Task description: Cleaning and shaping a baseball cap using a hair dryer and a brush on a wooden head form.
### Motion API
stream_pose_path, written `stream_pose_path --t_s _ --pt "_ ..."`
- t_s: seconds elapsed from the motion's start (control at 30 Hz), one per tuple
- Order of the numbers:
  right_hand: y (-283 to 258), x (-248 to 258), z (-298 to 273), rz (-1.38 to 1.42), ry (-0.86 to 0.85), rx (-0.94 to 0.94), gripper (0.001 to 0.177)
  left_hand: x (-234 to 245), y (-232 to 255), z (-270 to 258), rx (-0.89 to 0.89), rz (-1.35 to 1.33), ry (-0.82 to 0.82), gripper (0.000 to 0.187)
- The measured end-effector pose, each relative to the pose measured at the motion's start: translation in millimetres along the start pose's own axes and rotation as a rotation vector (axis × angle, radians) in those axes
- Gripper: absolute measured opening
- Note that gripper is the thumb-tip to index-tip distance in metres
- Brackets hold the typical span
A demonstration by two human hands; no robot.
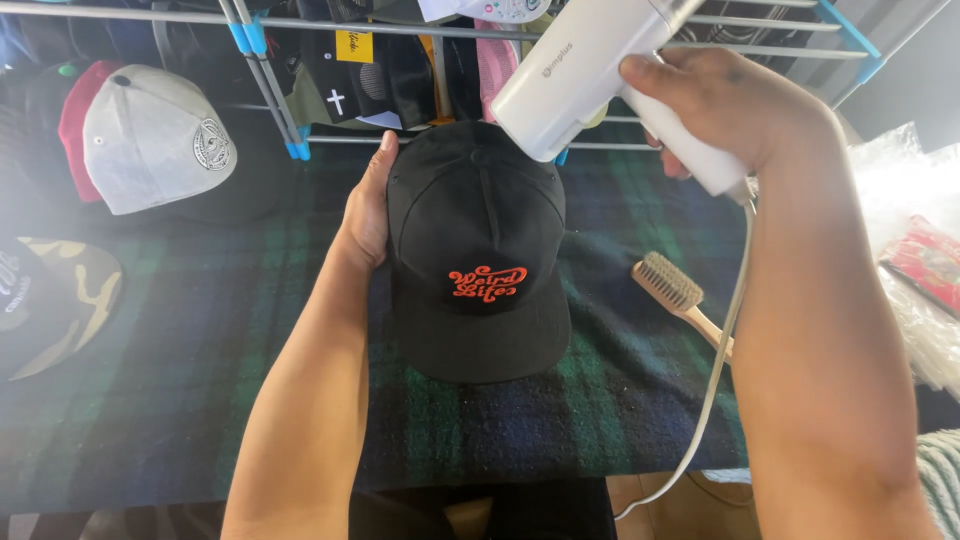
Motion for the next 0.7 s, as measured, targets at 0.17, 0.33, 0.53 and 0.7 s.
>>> stream_pose_path --t_s 0.17,0.33,0.53,0.7 --pt "33 -16 64 0.235 -0.168 -0.011 0.052 3 0 -3 0.032 0.082 0.069 0.086" --pt "88 -65 112 0.646 -0.307 0.041 0.048 21 -27 38 -0.102 -0.176 -0.167 0.057" --pt "131 -122 114 0.832 -0.412 0.005 0.048 24 -30 42 -0.101 -0.204 -0.127 0.058" --pt "160 -142 90 0.843 -0.306 -0.133 0.054 27 -32 48 -0.110 -0.199 -0.143 0.058"
Point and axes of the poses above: each hand's wrist, its own z-axis towards the middle knuckle, its own x-axis out of the back of the hand, y = z × x, the point moved 7 cm from there along z, towards the middle knuckle, and after that the axes turned 8 degrees about -x, right-handed, at the moved point
